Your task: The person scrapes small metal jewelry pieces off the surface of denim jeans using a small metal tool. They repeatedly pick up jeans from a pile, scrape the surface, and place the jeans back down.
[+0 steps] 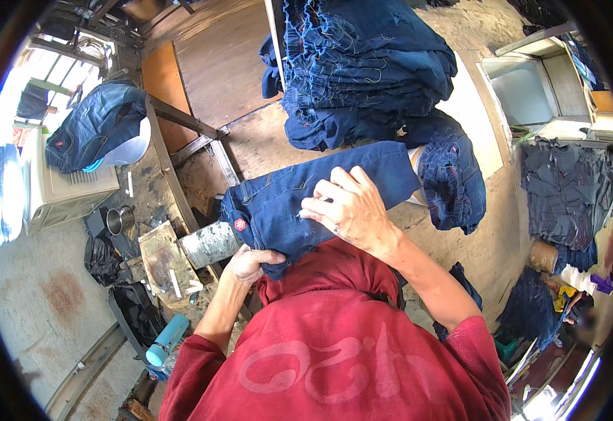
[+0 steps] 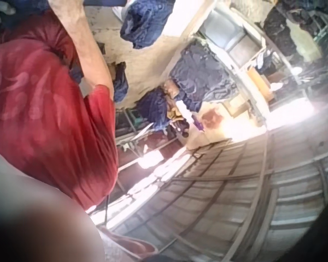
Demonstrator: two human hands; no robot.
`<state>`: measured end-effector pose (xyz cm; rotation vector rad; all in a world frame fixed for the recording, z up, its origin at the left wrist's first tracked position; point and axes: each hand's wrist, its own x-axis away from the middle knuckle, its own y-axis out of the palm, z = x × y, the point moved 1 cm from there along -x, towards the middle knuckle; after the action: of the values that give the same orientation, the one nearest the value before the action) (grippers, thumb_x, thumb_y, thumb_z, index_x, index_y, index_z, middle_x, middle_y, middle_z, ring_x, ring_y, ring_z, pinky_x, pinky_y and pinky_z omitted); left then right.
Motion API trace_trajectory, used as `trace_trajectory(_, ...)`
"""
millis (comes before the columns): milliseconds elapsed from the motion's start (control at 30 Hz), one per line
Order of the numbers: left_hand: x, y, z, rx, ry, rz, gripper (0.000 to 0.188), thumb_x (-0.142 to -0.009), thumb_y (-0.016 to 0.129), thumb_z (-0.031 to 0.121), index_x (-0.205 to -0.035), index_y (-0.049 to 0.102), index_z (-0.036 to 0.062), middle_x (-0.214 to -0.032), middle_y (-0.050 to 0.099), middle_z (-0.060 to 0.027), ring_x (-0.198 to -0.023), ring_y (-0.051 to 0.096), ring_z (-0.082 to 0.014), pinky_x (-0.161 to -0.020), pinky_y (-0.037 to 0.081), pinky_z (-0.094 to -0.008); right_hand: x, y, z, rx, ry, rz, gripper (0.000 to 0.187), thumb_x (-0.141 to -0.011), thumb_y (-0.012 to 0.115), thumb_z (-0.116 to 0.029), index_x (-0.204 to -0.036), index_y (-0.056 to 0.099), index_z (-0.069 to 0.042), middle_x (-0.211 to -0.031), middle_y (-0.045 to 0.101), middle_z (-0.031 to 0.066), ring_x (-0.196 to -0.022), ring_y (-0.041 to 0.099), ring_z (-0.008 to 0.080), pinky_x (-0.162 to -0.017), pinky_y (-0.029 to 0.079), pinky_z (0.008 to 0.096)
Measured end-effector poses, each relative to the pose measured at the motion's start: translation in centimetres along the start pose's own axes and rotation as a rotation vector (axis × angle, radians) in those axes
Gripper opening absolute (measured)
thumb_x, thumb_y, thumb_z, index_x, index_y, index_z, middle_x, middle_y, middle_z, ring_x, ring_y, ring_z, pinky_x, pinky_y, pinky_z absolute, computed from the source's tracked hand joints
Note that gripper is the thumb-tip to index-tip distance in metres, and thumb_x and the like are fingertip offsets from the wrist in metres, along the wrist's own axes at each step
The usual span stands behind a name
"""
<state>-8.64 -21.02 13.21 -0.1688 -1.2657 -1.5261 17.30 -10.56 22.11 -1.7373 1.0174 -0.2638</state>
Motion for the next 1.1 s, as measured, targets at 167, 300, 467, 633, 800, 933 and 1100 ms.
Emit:
trace_trajectory(167,0.1,0.4,-0.1,-0.022,0.049,0.017,0.085,-0.064,0.072,-0.017,-0.147,0.06,-0.0017,-0.137,0.073,-0.017,-0.127,0.07,-0.0317,-0.115,0.053,-0.046,-0.5,0.0,0.1,-0.046,-0.024,-0.018,0.016,-0.089,0.082,-0.036,-0.095,0.079,-0.021,-0.087,0.062,-0.0052,-0.087,0.057,0.0182,-0.076,0.042,0.0381)
trace_trajectory(300,0.1,0.6,-0.3,0.011,0.086,-0.017,0.086,-0.063,0.073,-0.016,-0.147,0.061,-0.002,-0.137,0.073,-0.0169,-0.128,0.07,-0.0317,-0.115,0.053,-0.046,-0.7,-0.3,0.5,-0.069,0.002,0.012,0.016,-0.09,0.081,-0.035,-0.096,0.079,-0.021,-0.087,0.062,-0.0042,-0.088,0.058,0.0191,-0.077,0.042,0.0384)
trace_trajectory(467,0.1,0.4,-0.5,0.006,0.055,-0.001,0.079,-0.067,0.074,-0.017,-0.144,0.063,-0.0025,-0.135,0.073,-0.0148,-0.123,0.071,-0.0291,-0.111,0.054,-0.044,-0.7,-0.3,0.7,0.001,-0.03,-0.07,0.017,-0.091,0.079,-0.036,-0.093,0.076,-0.019,-0.087,0.062,-0.0018,-0.093,0.059,0.0212,-0.079,0.044,0.0405)
trace_trajectory(633,0.1,0.3,-0.6,0.04,0.076,-0.013,0.074,-0.069,0.073,-0.018,-0.142,0.065,-0.0034,-0.134,0.074,-0.0142,-0.121,0.072,-0.0277,-0.109,0.055,-0.0426,-0.6,0.0,0.5,-0.034,-0.087,-0.068,0.016,-0.092,0.077,-0.036,-0.094,0.075,-0.02,-0.088,0.062,-0.0015,-0.094,0.059,0.0222,-0.081,0.044,0.0416)
trace_trajectory(800,0.1,0.5,-0.6,-0.014,0.085,0.052,0.085,-0.063,0.071,-0.016,-0.147,0.06,-0.0031,-0.138,0.072,-0.0169,-0.128,0.07,-0.0316,-0.114,0.053,-0.0462,-0.4,-0.1,1.0,-0.012,0.036,-0.014,0.017,-0.091,0.078,-0.036,-0.095,0.075,-0.02,-0.09,0.064,-0.0012,-0.094,0.06,0.0221,-0.081,0.043,0.0414)
trace_trajectory(933,0.3,0.8,-0.7,-0.024,0.086,0.06,0.083,-0.063,0.071,-0.016,-0.144,0.062,-0.004,-0.136,0.073,-0.0175,-0.125,0.071,-0.0318,-0.113,0.054,-0.0459,0.2,-0.5,1.5,-0.018,-0.041,-0.071,0.016,-0.092,0.077,-0.036,-0.095,0.075,-0.02,-0.089,0.063,-0.0014,-0.093,0.059,0.0219,-0.081,0.043,0.0408)
trace_trajectory(1100,0.4,1.0,-0.6,0.007,0.106,0.03,0.08,-0.064,0.071,-0.016,-0.142,0.063,-0.0041,-0.133,0.074,-0.0178,-0.123,0.072,-0.0319,-0.112,0.055,-0.0459,0.7,-0.3,1.7,-0.072,-0.052,-0.06,0.016,-0.088,0.083,-0.033,-0.097,0.079,-0.02,-0.089,0.063,-0.0049,-0.088,0.057,0.0191,-0.079,0.042,0.0391)
